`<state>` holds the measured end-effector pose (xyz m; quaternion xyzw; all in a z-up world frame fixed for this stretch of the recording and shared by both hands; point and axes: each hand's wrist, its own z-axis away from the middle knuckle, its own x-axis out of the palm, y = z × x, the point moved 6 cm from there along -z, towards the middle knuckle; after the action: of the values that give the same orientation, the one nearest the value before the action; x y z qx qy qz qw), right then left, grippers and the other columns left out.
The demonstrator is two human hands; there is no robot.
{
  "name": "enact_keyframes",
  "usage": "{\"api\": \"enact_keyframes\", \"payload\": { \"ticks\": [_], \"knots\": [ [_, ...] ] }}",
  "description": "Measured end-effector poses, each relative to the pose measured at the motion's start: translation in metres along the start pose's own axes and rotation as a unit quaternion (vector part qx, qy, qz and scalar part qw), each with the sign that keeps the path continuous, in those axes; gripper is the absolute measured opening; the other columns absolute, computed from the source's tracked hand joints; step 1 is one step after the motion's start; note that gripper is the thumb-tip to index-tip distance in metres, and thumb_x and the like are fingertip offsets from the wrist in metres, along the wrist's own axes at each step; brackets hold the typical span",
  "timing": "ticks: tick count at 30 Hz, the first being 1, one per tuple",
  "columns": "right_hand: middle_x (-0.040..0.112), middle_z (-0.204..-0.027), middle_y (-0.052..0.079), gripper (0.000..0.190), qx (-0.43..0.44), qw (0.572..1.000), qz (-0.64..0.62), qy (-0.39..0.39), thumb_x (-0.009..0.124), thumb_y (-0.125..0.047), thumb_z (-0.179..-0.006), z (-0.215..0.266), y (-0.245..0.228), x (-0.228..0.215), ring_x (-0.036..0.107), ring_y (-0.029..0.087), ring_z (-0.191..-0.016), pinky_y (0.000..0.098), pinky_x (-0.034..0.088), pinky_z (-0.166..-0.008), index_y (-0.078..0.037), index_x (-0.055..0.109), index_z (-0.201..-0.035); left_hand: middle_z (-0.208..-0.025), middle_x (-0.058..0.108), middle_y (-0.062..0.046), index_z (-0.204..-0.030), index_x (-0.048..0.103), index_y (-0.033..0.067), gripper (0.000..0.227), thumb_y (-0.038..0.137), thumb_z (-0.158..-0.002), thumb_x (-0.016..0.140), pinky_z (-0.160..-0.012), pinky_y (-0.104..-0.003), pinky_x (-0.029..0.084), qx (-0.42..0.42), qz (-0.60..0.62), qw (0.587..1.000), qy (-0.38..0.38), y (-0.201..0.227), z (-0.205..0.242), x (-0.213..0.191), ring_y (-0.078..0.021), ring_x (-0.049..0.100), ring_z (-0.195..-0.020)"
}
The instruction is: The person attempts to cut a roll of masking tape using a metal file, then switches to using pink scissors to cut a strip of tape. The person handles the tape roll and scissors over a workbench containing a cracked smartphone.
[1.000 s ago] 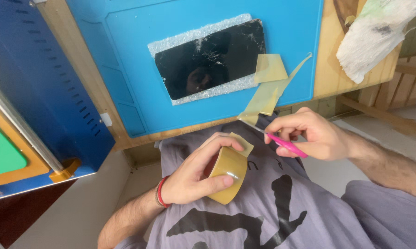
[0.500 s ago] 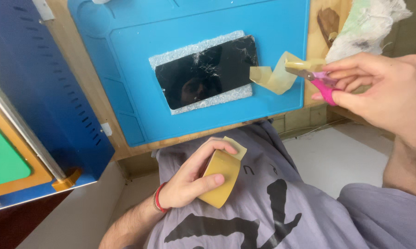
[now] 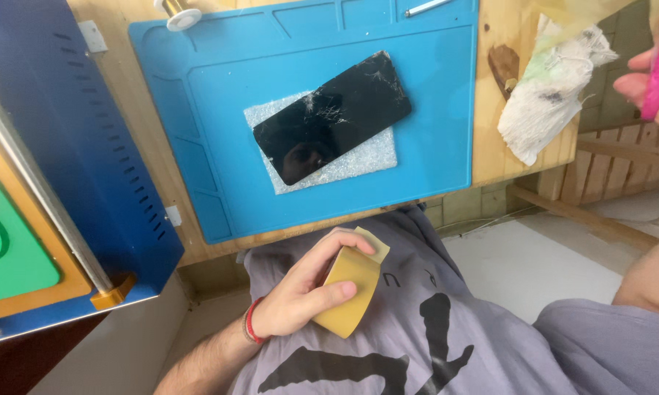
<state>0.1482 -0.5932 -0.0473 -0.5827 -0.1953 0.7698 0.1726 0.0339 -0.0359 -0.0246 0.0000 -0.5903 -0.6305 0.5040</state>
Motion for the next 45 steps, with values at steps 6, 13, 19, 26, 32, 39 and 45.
{"api": "enact_keyframes", "payload": {
  "ticks": [6,13,19,26,32,39,45],
  "knots": [
    [0.068,-0.147,0.023,0.056,0.013,0.999,-0.024,0.043,0.090,-0.007,-0.127,-0.023,-0.105,-0.003,0.055,0.020,-0.106,0.0280,0.044,-0.088,0.012,0.061,-0.171,-0.141,0.059,-0.006,-0.139,0.060,0.0199,0.044,0.049,-0.106,0.062,-0.086,-0.031,0.054,0.042,-0.015,0.999,0.011,0.022,0.001,-0.010,-0.0188,0.065,-0.110],
    [0.069,-0.134,0.028,0.057,-0.011,0.997,-0.075,0.033,0.093,0.006,-0.109,-0.035,-0.189,0.024,0.067,0.027,-0.110,0.0331,0.057,-0.101,0.013,0.067,-0.159,-0.142,0.060,-0.009,-0.137,0.060,0.0167,0.047,0.053,-0.108,0.060,-0.109,-0.036,0.046,0.194,-0.127,0.961,0.149,0.076,0.003,-0.050,-0.0215,0.058,-0.129],
    [0.068,-0.138,0.034,0.062,-0.007,0.998,-0.061,0.019,0.091,0.003,-0.107,-0.033,-0.189,0.026,0.066,0.033,-0.115,0.0379,0.056,-0.103,0.016,0.063,-0.162,-0.141,0.054,-0.010,-0.150,0.043,0.0153,0.053,0.037,-0.107,0.066,-0.095,-0.031,0.053,0.244,-0.141,0.935,0.217,0.102,0.000,-0.073,-0.0181,0.060,-0.111],
    [0.069,-0.137,0.030,0.062,0.008,0.999,-0.043,0.019,0.092,-0.001,-0.109,-0.030,-0.179,0.028,0.065,0.028,-0.108,0.0348,0.055,-0.100,0.014,0.066,-0.164,-0.144,0.049,-0.018,-0.159,0.031,0.0088,0.075,0.026,-0.105,0.078,-0.101,-0.037,0.056,0.253,-0.434,0.761,0.410,0.145,0.004,-0.081,-0.0246,0.060,-0.119],
    [0.068,-0.138,0.031,0.063,0.004,0.998,-0.063,0.017,0.092,-0.001,-0.106,-0.031,-0.172,0.038,0.065,0.030,-0.109,0.0366,0.056,-0.104,0.013,0.066,-0.162,-0.150,0.045,-0.016,-0.160,0.032,0.0088,0.076,0.024,-0.103,0.080,-0.111,-0.042,0.061,0.272,-0.461,0.742,0.405,0.145,0.000,-0.086,-0.0286,0.060,-0.131],
    [0.074,-0.133,0.033,0.045,-0.007,0.996,-0.088,0.012,0.082,0.020,-0.106,-0.037,-0.222,0.052,0.075,0.034,-0.109,0.0386,0.063,-0.103,0.019,0.070,-0.150,-0.144,0.053,-0.023,-0.156,0.040,0.0025,0.067,0.020,-0.103,0.077,-0.116,-0.049,0.059,0.275,-0.535,0.684,0.412,0.141,-0.006,-0.086,-0.0389,0.052,-0.136],
    [0.074,-0.135,0.036,0.050,-0.052,0.997,-0.052,0.030,0.088,0.022,-0.103,-0.035,-0.255,0.045,0.072,0.035,-0.109,0.0427,0.064,-0.104,0.023,0.070,-0.150,-0.142,0.046,-0.025,-0.156,0.044,0.0016,0.069,0.020,-0.100,0.080,-0.119,-0.053,0.053,0.225,-0.577,0.645,0.447,0.147,-0.006,-0.089,-0.0440,0.055,-0.134]
  ]
}}
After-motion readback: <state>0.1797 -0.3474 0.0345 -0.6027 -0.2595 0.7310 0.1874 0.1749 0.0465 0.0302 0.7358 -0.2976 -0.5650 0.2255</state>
